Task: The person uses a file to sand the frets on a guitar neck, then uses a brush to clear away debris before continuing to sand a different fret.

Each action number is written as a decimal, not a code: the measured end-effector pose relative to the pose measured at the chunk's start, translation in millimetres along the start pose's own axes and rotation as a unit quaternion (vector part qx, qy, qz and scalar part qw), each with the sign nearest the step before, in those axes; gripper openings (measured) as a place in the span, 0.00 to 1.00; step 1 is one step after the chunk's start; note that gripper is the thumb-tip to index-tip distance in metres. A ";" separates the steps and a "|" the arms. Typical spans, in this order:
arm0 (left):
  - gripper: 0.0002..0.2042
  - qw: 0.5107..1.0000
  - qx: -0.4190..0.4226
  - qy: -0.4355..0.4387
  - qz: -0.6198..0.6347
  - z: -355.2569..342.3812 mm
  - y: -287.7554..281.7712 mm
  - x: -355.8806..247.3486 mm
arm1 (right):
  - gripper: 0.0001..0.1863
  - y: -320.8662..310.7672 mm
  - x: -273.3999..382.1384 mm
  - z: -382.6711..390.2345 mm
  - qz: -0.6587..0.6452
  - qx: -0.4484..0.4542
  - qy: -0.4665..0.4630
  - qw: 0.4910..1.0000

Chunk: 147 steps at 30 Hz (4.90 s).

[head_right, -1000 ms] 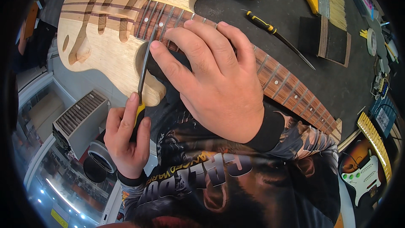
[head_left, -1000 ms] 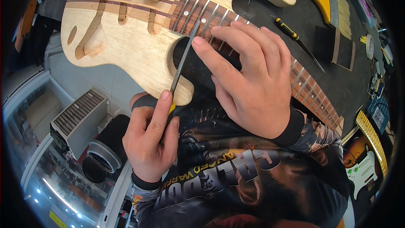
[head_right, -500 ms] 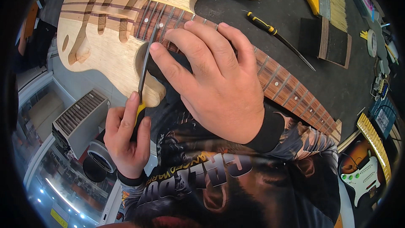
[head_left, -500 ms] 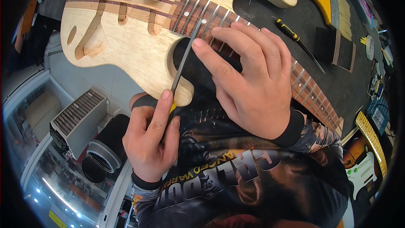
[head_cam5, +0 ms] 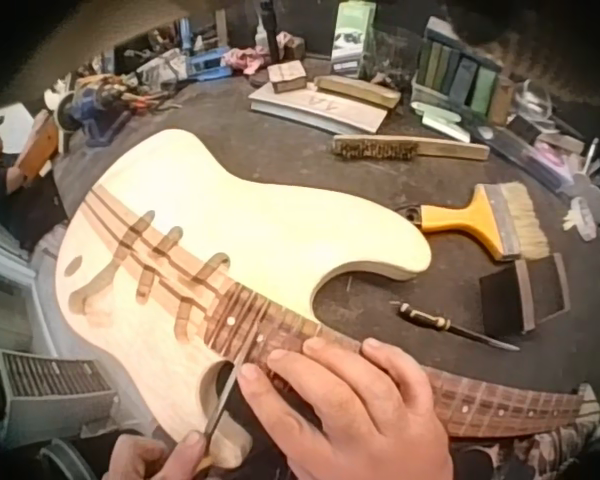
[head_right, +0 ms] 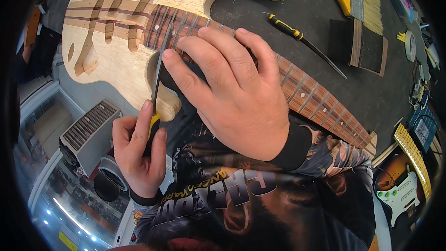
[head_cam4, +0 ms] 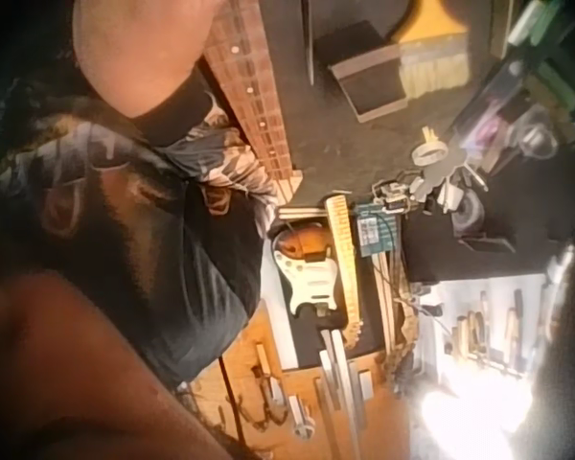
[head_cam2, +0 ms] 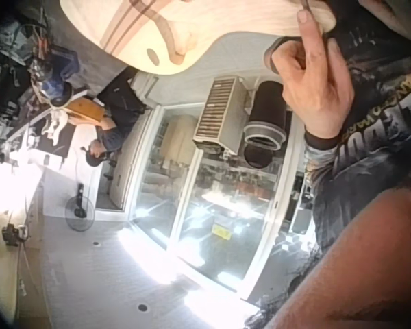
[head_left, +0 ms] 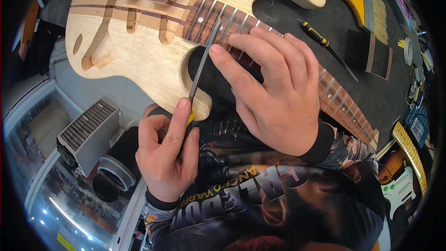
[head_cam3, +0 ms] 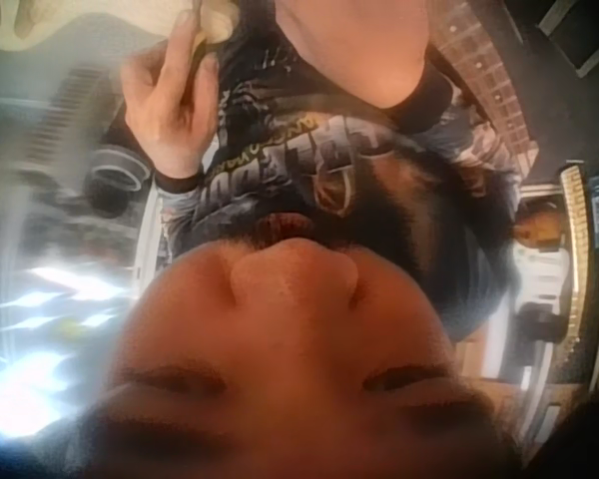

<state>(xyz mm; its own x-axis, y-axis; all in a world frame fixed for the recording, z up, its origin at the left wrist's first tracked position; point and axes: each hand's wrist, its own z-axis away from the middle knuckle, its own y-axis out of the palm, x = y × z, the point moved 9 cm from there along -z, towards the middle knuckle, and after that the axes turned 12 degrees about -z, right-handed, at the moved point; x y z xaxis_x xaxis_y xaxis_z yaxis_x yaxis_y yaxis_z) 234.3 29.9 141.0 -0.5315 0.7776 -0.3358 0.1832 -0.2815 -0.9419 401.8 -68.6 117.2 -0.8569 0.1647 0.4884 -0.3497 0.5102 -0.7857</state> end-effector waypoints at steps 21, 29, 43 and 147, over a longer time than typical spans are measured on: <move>0.33 1.000 -0.016 0.015 0.003 -12.1 1.7 -3.9 | 0.38 -0.9 0.6 -1.6 -0.006 0.011 0.010 1.000; 0.33 1.000 -0.005 0.009 0.002 -14.7 0.7 -4.7 | 0.38 -0.7 1.2 -0.6 -0.006 0.010 0.007 1.000; 0.33 0.999 -0.007 0.037 0.039 -25.0 -2.3 -3.2 | 0.44 -1.1 -0.3 -1.3 -0.040 0.035 0.024 0.998; 0.31 0.979 0.113 0.133 0.101 -42.9 -3.6 18.3 | 0.36 -6.8 -2.5 -27.9 -0.084 0.051 0.078 0.992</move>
<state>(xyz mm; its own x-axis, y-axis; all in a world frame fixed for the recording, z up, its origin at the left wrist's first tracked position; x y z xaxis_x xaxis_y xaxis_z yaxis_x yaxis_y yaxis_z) 259.5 69.2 138.0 -0.2632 0.8034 -0.5341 0.0594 -0.5391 -0.8401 416.9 -49.0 131.9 -0.7177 0.2171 0.6616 -0.5257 0.4541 -0.7193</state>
